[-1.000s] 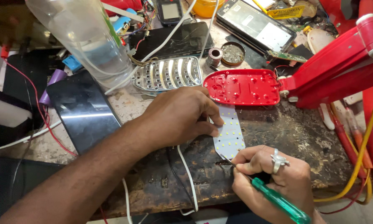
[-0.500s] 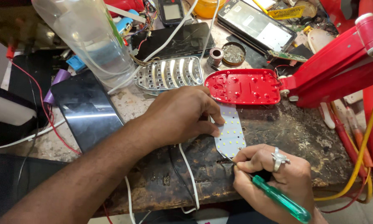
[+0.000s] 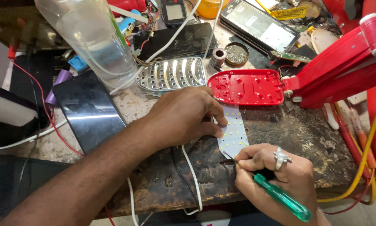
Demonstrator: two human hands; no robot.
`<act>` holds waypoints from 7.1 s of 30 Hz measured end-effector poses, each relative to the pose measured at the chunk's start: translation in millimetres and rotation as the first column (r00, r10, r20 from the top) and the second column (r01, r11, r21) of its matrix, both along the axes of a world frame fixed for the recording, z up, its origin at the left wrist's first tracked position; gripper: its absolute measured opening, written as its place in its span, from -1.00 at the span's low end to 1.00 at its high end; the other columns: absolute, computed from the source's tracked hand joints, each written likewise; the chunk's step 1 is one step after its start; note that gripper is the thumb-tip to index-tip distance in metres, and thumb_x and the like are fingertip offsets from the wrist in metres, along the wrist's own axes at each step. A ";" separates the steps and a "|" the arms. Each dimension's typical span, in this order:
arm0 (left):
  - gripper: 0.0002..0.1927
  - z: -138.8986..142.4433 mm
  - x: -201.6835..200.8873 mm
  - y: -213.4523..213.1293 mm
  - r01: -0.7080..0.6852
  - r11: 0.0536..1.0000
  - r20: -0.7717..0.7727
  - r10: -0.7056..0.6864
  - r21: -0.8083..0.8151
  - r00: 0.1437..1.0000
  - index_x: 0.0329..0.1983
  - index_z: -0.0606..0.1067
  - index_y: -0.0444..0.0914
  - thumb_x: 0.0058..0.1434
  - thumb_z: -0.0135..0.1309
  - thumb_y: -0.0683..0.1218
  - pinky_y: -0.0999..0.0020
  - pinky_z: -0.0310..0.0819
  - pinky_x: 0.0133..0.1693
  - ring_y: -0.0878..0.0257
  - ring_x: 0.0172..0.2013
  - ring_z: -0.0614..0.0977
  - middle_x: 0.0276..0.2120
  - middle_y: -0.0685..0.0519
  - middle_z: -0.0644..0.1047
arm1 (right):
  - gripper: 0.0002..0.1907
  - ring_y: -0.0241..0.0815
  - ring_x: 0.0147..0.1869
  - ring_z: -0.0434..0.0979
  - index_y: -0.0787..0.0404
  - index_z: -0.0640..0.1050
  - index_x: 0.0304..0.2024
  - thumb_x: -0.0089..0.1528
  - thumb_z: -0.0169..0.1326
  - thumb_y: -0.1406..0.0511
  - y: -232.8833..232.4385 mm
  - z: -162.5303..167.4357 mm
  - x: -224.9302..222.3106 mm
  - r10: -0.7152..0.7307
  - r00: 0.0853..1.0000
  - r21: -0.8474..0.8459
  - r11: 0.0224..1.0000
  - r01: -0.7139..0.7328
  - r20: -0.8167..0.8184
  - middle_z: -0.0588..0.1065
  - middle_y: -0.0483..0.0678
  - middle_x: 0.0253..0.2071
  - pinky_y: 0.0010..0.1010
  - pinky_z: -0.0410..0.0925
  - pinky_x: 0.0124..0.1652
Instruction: The person uses a green-handled screwdriver to probe and adjust contacts on a flexible LED strip while intermittently connecting a red wire to test the lights. The LED strip is held steady with the left hand and manipulated on a cluttered workbench.
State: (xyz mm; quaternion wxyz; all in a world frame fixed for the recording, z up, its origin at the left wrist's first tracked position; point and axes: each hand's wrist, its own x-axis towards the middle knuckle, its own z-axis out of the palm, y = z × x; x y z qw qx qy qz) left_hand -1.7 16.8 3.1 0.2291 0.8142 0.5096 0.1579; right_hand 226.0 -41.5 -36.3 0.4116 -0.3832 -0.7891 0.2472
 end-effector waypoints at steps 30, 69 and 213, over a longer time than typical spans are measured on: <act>-0.40 11.5 12.8 -9.6 -0.066 0.997 -0.146 0.059 -0.040 0.988 -0.24 0.63 -0.03 -0.32 0.42 0.32 0.05 0.46 -0.18 0.12 -0.15 0.62 -0.26 0.11 0.54 | -0.89 -0.32 -0.18 0.67 0.24 0.51 -0.33 0.18 0.14 0.51 -8.0 -19.5 30.1 -0.130 0.897 -0.196 0.979 0.050 -0.422 0.60 0.04 -0.19 -0.52 0.54 -0.12; -0.88 16.3 -24.4 7.0 -0.114 0.979 0.020 0.112 0.168 0.994 -0.26 0.68 -0.07 0.16 0.23 -0.01 0.19 0.55 -0.30 0.19 -0.38 0.71 -0.34 0.12 0.69 | -0.77 -0.15 -0.40 0.55 0.12 0.70 -0.06 0.22 0.25 0.27 11.7 26.7 63.3 -0.458 0.686 0.169 0.878 0.448 0.565 0.58 -0.03 -0.32 -0.38 0.37 -0.37; -0.88 3.0 2.4 -21.8 0.284 0.957 0.098 -0.288 0.061 0.952 -0.37 0.62 -0.21 -0.03 0.25 -0.19 0.10 0.52 -0.29 0.05 -0.33 0.71 -0.48 -0.02 0.64 | -0.85 -0.39 -0.21 0.59 0.33 0.66 -0.21 0.16 0.30 0.51 18.7 -1.7 22.3 -0.266 0.960 -0.124 0.959 0.254 -0.091 0.64 -0.06 -0.25 -0.57 0.46 -0.15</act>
